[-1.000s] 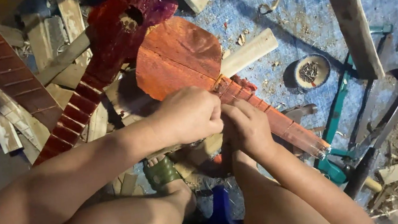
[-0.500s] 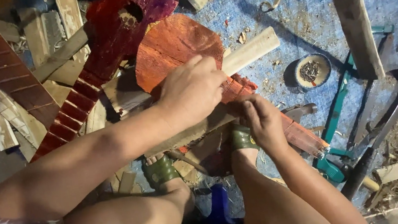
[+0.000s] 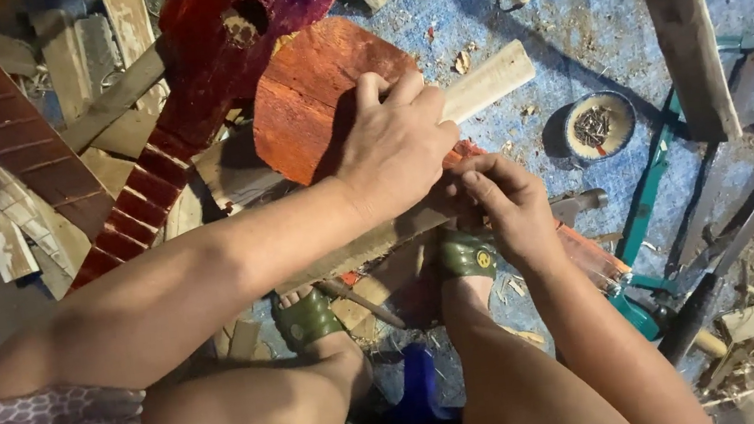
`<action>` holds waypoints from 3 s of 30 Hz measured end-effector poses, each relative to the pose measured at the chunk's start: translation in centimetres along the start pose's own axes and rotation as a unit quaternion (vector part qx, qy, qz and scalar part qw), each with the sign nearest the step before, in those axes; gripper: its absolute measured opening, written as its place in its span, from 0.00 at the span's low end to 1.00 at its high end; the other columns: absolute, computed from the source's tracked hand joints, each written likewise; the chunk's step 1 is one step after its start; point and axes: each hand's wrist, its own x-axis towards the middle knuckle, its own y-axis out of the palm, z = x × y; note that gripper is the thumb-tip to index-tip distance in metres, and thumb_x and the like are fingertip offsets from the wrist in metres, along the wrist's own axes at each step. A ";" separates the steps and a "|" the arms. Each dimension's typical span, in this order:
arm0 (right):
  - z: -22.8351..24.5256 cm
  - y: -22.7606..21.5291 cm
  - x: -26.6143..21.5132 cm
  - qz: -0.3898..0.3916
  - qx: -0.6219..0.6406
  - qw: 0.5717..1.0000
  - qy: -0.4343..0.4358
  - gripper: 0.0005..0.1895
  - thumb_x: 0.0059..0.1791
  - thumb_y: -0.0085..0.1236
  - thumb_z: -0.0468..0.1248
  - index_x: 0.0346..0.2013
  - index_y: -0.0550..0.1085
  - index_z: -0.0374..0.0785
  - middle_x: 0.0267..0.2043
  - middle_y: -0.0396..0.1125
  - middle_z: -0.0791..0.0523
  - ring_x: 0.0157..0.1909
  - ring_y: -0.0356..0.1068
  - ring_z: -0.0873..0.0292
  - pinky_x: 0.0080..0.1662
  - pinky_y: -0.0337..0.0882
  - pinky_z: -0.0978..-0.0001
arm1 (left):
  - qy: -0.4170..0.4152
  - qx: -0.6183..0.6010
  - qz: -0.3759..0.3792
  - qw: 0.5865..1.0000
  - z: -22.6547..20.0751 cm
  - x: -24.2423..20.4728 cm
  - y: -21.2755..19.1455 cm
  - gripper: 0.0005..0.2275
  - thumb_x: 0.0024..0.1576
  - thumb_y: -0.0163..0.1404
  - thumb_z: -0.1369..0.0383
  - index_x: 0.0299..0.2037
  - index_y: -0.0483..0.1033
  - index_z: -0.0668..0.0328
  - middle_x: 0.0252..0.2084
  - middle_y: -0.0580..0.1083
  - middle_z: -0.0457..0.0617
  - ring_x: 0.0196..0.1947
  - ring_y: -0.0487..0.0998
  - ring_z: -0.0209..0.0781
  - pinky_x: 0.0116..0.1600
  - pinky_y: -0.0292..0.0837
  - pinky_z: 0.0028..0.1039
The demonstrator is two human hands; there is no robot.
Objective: The person is carefully threading and winding strings onto a handmade wooden stringed instrument in a workshop environment.
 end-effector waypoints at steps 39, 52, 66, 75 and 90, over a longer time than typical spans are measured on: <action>-0.5 1.5 -1.1 -0.053 -0.345 0.931 -0.108 0.12 0.56 0.58 0.35 0.54 0.70 0.40 0.42 0.75 0.47 0.44 0.77 0.43 0.43 0.73 0.53 | -0.077 -0.008 -0.009 0.997 1.3 -0.4 4.2 0.07 0.46 0.52 0.64 0.24 0.82 0.54 0.30 0.71 0.49 0.45 0.67 0.51 0.52 0.55 0.60; -1.7 0.1 -0.9 -0.078 -0.461 0.868 -0.169 0.10 0.56 0.53 0.36 0.49 0.79 0.40 0.46 0.75 0.53 0.50 0.73 0.53 0.56 0.67 0.63 | -0.089 -0.038 0.151 0.984 -1.2 1.7 -2.7 0.04 0.49 0.60 0.70 0.22 0.84 0.53 0.41 0.81 0.52 0.52 0.74 0.58 0.66 0.61 0.68; -2.6 -0.5 0.0 -0.021 -0.420 0.900 -0.111 0.12 0.53 0.56 0.40 0.48 0.80 0.42 0.44 0.77 0.54 0.42 0.74 0.56 0.47 0.68 0.62 | -0.104 -0.169 0.303 0.932 1.1 2.0 -4.1 0.15 0.56 0.39 0.64 0.50 0.69 0.56 0.69 0.59 0.60 0.71 0.44 0.75 0.60 0.69 0.58; -1.9 0.8 -0.9 -0.084 -0.351 0.926 -0.107 0.09 0.55 0.57 0.35 0.47 0.80 0.37 0.42 0.77 0.54 0.38 0.73 0.60 0.45 0.71 0.68 | 0.057 -0.046 0.236 0.969 1.7 2.3 -2.4 0.04 0.48 0.55 0.75 0.26 0.80 0.53 0.46 0.73 0.51 0.58 0.63 0.54 0.72 0.47 0.71; 0.1 1.7 0.0 -0.039 -0.315 0.946 -0.065 0.10 0.51 0.63 0.36 0.47 0.81 0.41 0.38 0.77 0.46 0.41 0.78 0.42 0.35 0.77 0.51 | 0.145 0.062 -0.023 0.987 4.8 0.5 2.5 0.10 0.55 0.49 0.63 0.22 0.78 0.48 0.36 0.69 0.40 0.49 0.66 0.45 0.55 0.60 0.50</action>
